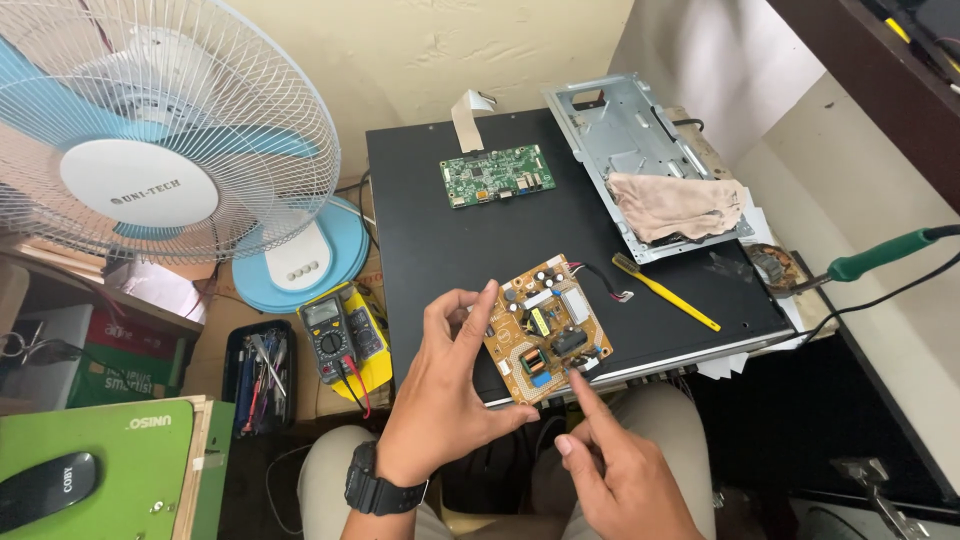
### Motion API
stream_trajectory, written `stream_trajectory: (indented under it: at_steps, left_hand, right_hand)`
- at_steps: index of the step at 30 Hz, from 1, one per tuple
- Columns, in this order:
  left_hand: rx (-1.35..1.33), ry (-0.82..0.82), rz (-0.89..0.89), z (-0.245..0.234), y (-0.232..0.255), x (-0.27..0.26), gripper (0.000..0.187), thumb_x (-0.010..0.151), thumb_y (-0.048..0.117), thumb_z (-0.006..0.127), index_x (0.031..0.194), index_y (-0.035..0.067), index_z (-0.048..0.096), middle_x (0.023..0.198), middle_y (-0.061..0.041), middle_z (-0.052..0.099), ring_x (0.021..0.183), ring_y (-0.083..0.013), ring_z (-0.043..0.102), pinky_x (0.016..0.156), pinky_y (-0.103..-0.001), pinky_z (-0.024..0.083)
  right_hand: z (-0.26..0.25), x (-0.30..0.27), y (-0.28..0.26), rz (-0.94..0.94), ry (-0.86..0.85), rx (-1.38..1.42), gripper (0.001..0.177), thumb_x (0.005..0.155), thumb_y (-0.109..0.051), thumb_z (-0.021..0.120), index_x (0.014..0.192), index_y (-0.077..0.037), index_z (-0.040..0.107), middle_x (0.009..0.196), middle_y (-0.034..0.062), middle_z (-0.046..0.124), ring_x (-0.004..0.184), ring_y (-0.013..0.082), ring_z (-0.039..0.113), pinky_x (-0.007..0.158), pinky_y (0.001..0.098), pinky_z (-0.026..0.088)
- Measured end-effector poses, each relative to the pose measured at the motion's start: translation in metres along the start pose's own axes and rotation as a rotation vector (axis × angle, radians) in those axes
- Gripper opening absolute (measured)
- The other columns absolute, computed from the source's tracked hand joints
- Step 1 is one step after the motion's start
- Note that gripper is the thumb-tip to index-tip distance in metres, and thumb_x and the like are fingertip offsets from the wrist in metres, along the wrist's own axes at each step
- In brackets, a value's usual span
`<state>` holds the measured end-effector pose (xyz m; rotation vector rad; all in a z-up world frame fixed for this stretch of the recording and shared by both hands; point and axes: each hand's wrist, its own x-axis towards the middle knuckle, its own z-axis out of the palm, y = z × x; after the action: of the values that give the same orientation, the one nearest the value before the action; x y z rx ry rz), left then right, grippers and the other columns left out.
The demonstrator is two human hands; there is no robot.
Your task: The person wipes a small circuit board with a cloth, then uses a multimeter to test components on the board.
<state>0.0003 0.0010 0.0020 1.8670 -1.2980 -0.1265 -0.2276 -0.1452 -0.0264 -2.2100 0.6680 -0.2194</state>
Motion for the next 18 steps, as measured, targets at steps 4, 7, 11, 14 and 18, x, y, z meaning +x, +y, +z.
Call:
stream_trajectory:
  at_steps: [4,7,11,14,18]
  left_hand:
    - [0.021,0.001,-0.001,0.0017,-0.002,-0.0008,0.153,0.072,0.034,0.118,0.187,0.021,0.019,0.165,-0.02,0.036,0.144,-0.043,0.06,0.117,-0.053,0.057]
    - [0.026,-0.006,-0.001,0.0007,-0.0006,-0.0005,0.151,0.072,0.032,0.118,0.187,0.019,0.02,0.166,-0.02,0.036,0.144,-0.0434,0.06,0.115,-0.054,0.058]
    - [0.043,-0.009,-0.009,0.0004,0.001,0.0004,0.15,0.072,0.032,0.119,0.186,0.02,0.022,0.168,-0.019,0.036,0.146,-0.0433,0.059,0.117,-0.054,0.057]
    - [0.052,-0.012,-0.013,0.0005,0.0015,0.0006,0.149,0.072,0.031,0.118,0.186,0.02,0.023,0.168,-0.019,0.036,0.145,-0.0427,0.059,0.116,-0.054,0.057]
    - [0.052,-0.014,-0.027,0.0009,0.0018,0.0016,0.149,0.071,0.032,0.118,0.186,0.02,0.024,0.168,-0.018,0.036,0.144,-0.0419,0.06,0.115,-0.053,0.058]
  right_hand:
    - [0.0012,0.0017,0.0032,-0.017,-0.006,0.016,0.082,0.105,-0.033,0.067,0.182,-0.02,0.041,0.081,-0.011,0.083,0.069,0.0124,0.079,0.072,0.0336,0.064]
    - [0.0018,0.0019,0.0047,0.006,-0.027,0.023,0.083,0.106,-0.033,0.067,0.183,-0.021,0.039,0.08,-0.0107,0.082,0.068,0.0115,0.077,0.069,0.0331,0.062]
    - [0.0005,0.0021,0.0038,-0.016,-0.028,0.019,0.082,0.106,-0.031,0.068,0.182,-0.022,0.04,0.079,-0.0104,0.08,0.065,0.0121,0.072,0.067,0.0326,0.06]
    - [0.0028,0.0015,0.0064,-0.036,-0.014,0.023,0.081,0.106,-0.031,0.069,0.182,-0.021,0.042,0.078,-0.0102,0.078,0.063,0.012,0.069,0.065,0.0327,0.058]
    - [0.0021,0.0019,0.0041,-0.048,-0.003,0.014,0.081,0.106,-0.029,0.07,0.182,-0.022,0.042,0.076,-0.0098,0.077,0.062,0.0122,0.068,0.066,0.0333,0.059]
